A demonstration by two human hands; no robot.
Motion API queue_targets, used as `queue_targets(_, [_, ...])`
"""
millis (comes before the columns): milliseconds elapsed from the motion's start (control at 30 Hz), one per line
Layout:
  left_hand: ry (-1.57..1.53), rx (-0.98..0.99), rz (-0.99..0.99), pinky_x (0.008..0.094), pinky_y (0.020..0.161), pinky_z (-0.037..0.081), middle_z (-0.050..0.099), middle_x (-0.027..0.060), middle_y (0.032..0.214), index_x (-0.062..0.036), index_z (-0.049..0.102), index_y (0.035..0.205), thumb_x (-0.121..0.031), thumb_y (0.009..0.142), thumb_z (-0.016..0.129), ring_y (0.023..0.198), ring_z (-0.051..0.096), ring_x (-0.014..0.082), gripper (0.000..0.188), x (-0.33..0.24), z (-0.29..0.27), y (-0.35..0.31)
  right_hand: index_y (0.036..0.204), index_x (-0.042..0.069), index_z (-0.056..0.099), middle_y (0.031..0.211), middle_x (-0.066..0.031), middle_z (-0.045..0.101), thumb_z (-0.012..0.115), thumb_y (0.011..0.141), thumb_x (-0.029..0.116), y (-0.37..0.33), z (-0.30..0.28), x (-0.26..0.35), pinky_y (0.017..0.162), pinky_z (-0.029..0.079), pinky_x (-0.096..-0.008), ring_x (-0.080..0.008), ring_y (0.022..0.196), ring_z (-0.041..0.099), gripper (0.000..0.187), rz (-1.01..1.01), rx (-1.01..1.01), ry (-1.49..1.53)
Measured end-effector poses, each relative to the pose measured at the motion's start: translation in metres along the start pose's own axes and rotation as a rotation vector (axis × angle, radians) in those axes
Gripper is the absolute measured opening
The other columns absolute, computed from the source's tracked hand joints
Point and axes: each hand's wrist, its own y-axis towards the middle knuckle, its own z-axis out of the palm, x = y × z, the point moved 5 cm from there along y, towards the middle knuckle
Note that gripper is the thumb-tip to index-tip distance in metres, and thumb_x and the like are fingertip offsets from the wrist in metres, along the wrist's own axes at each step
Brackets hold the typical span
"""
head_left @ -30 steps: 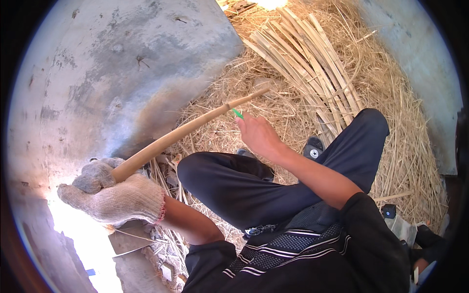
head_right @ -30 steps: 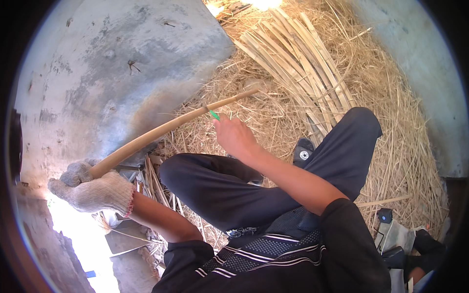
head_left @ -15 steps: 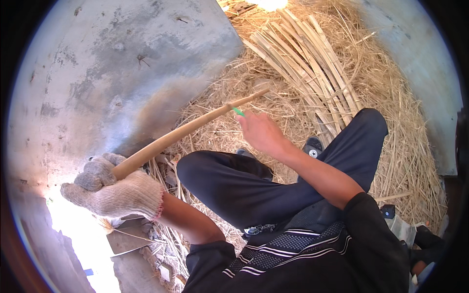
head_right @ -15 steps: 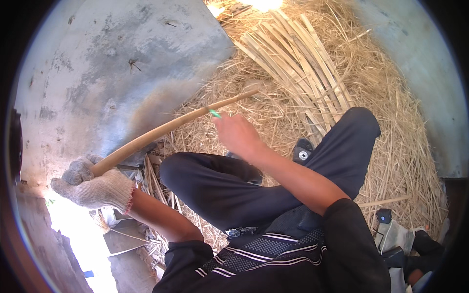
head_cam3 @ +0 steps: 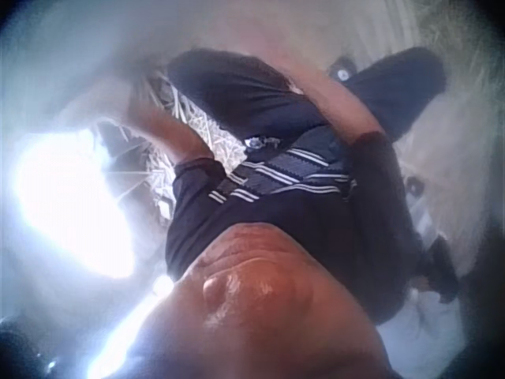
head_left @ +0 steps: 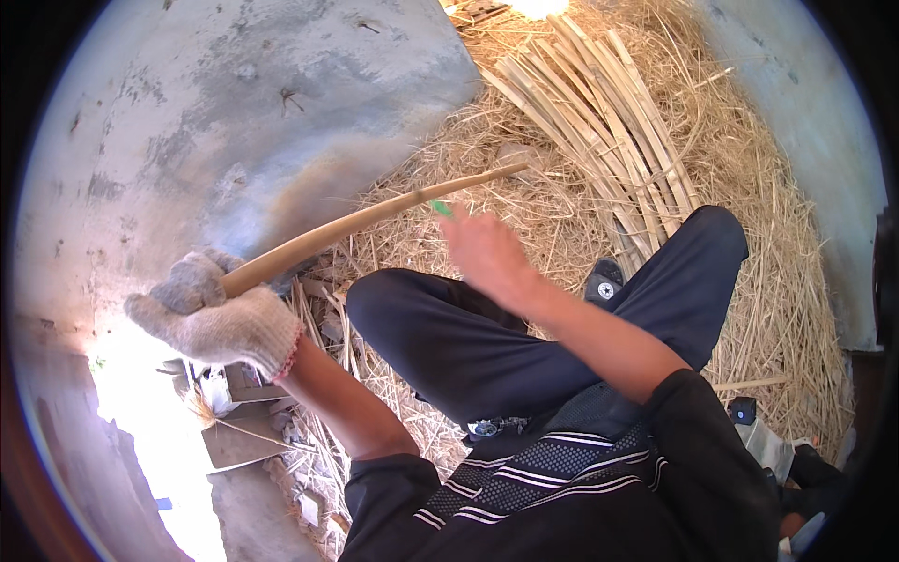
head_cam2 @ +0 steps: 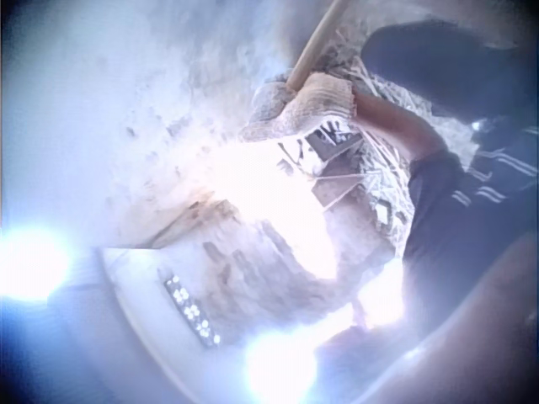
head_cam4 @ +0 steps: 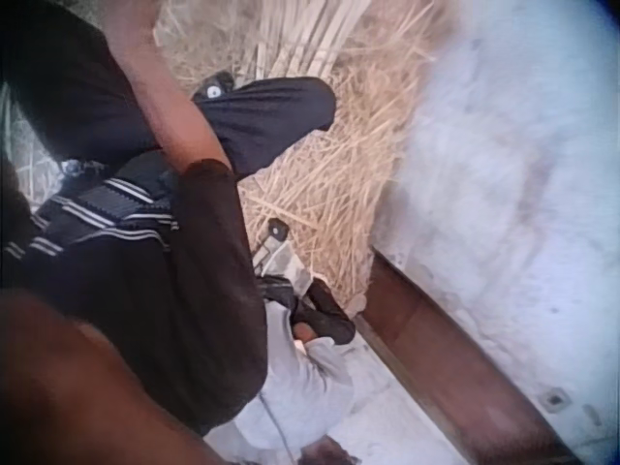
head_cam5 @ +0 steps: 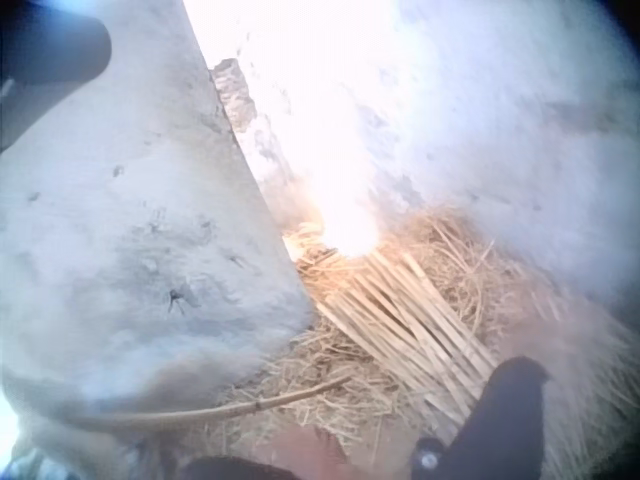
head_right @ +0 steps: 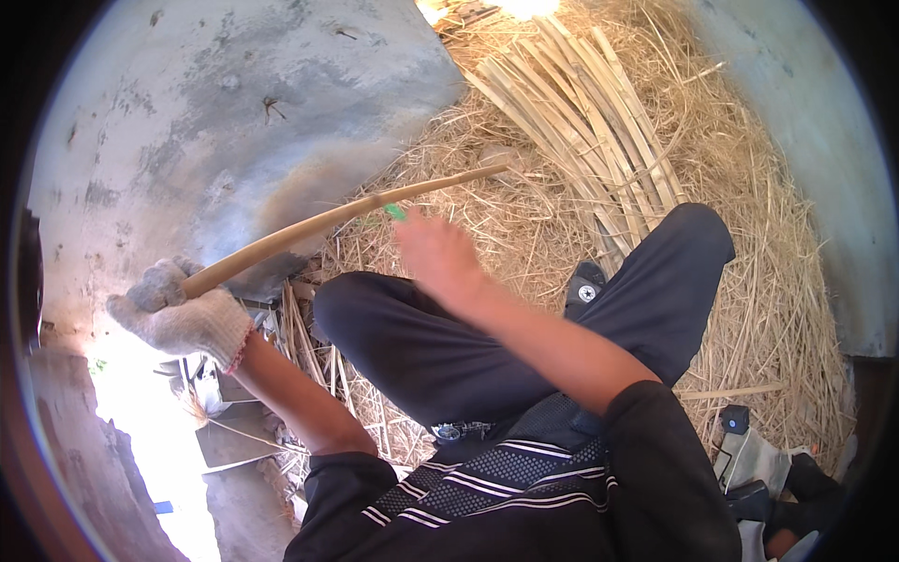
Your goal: The person sits cross-legged on a bed of straw and uses a green-handled knife to peel the outer layer off a long bamboo stick. They hold the stick with a gloved left hand and scrape the surface with the knife in their right hand, generating thin shavings that fall onto the straw.
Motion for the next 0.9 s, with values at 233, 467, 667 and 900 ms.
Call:
queue_targets(233, [-0.066, -0.013, -0.051, 0.0231, 0.039, 0.021, 0.022, -0.0074, 0.049, -0.0215, 0.027, 0.056, -0.028, 0.101, 0.043, 0.04, 0.02, 0.007, 0.048, 0.007, -0.001, -0.01, 0.106, -0.003, 0.055, 0.07, -0.0215, 0.063, 0.042, 0.101, 0.028, -0.02, 0.01, -0.104, 0.062, 0.052, -0.0516, -0.0418, 0.067, 0.065, 0.034, 0.166, 0.069, -0.086])
queue_targets(467, [-0.155, 0.134, -0.064, 0.0232, 0.04, 0.019, 0.021, -0.0086, 0.046, -0.0231, 0.026, 0.053, -0.03, 0.101, 0.043, 0.039, 0.018, 0.0061, 0.051, 0.003, 0.015, -0.01, 0.104, -0.001, 0.052, 0.057, -0.0193, 0.058, 0.048, 0.099, 0.024, -0.024, -0.046, 0.042, 0.05, 0.048, -0.0486, -0.0387, 0.055, 0.062, 0.026, -0.165, -0.031, 0.283])
queue_targets(667, [-0.214, 0.249, -0.062, 0.022, 0.036, 0.015, 0.019, -0.0098, 0.042, -0.0247, 0.025, 0.05, -0.035, 0.103, 0.039, 0.036, 0.016, 0.0046, 0.056, 0.003, 0.019, -0.015, 0.108, -0.002, 0.053, 0.07, -0.0274, 0.062, 0.046, 0.1, 0.025, -0.007, 0.0, -0.04, 0.056, 0.056, -0.0472, -0.0394, 0.067, 0.067, 0.029, 0.133, 0.105, 0.091])
queue_targets(900, [-0.226, 0.276, -0.071, 0.0226, 0.041, 0.018, 0.021, -0.0087, 0.042, -0.0239, 0.025, 0.051, -0.027, 0.101, 0.039, 0.038, 0.017, 0.0052, 0.052, 0.008, 0.009, -0.007, 0.101, -0.003, 0.053, 0.061, -0.0233, 0.06, 0.046, 0.1, 0.025, -0.024, -0.032, 0.03, 0.05, 0.05, -0.0506, -0.0447, 0.057, 0.061, 0.029, -0.165, 0.049, 0.197])
